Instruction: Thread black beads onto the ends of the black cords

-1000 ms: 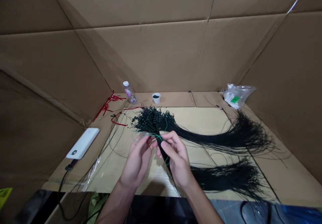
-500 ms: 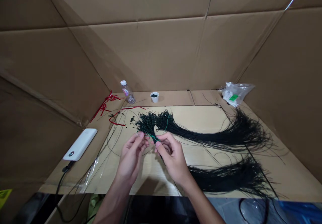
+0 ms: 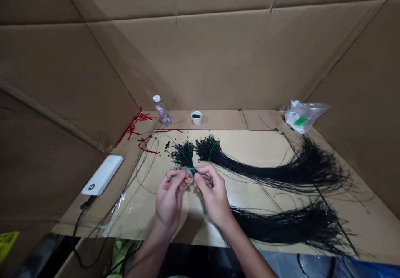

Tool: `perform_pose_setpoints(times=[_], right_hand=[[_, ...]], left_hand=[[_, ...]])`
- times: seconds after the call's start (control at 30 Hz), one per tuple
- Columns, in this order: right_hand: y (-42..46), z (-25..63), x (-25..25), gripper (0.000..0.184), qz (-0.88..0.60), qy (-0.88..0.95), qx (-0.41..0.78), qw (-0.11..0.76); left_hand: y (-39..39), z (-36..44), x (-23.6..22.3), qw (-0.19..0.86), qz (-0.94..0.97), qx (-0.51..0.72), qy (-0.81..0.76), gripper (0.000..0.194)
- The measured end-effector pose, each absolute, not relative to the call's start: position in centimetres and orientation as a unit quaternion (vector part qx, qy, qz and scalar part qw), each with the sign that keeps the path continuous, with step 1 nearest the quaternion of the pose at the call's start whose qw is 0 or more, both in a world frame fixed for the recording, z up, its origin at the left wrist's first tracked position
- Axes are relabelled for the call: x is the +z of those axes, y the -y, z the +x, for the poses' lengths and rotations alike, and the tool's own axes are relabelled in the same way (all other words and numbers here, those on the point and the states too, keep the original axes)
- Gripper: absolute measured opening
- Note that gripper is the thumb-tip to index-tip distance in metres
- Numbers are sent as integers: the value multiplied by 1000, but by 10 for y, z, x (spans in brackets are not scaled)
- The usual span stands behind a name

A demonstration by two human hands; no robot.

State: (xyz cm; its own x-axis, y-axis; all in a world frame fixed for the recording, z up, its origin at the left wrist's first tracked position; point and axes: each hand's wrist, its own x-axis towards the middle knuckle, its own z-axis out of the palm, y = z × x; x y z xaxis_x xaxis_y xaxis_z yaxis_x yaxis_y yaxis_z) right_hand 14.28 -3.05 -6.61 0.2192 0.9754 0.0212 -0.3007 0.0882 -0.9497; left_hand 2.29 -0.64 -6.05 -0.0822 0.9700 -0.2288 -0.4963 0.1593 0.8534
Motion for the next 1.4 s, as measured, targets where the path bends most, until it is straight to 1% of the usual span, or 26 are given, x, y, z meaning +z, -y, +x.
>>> perform_pose_setpoints(times=[0.13,0.27,0.37,0.43,0.53,0.67,0.73,0.8,0.87,1.0,1.07,1.17,1.3,1.4], right_hand=[[29,144,-65,37,-454,372,503,635],[31,150,-61,35,-441,385,515,626],[34,154,-58,32,-430,400,523,618],[36,155,-56,29,-420,407,528,616],[39,155,-51,28,-377,401,555,624],[44,157,-41,36,-335,417,562,631],[49,162,-37,34,-341,445,556,614],[56,170,-34,31,-366,478,550,578],[64,179,-31,29,-419,524,517,531],[83,190,-20,16,-512,627,402,427],[90,193,-12,18,-528,654,364,400],[96,196,2,24,-535,676,316,396],[103,202,25,19,-506,714,256,410],[112,207,40,23,-498,712,286,404]], left_hand=[[13,26,-65,621,295,585,-429,41],[18,30,-69,647,328,549,-415,47],[22,34,-70,666,381,506,-393,45],[23,37,-69,663,401,500,-386,43],[23,40,-65,641,413,518,-388,40],[20,39,-53,566,454,545,-420,41],[20,38,-44,525,480,551,-436,40],[20,36,-34,499,485,568,-441,42],[20,35,-22,496,463,594,-432,45],[19,36,6,556,403,626,-370,49],[18,36,19,553,401,634,-362,48],[17,38,35,547,422,644,-329,43],[19,40,59,540,483,653,-220,35],[22,41,86,542,511,648,-161,31]])
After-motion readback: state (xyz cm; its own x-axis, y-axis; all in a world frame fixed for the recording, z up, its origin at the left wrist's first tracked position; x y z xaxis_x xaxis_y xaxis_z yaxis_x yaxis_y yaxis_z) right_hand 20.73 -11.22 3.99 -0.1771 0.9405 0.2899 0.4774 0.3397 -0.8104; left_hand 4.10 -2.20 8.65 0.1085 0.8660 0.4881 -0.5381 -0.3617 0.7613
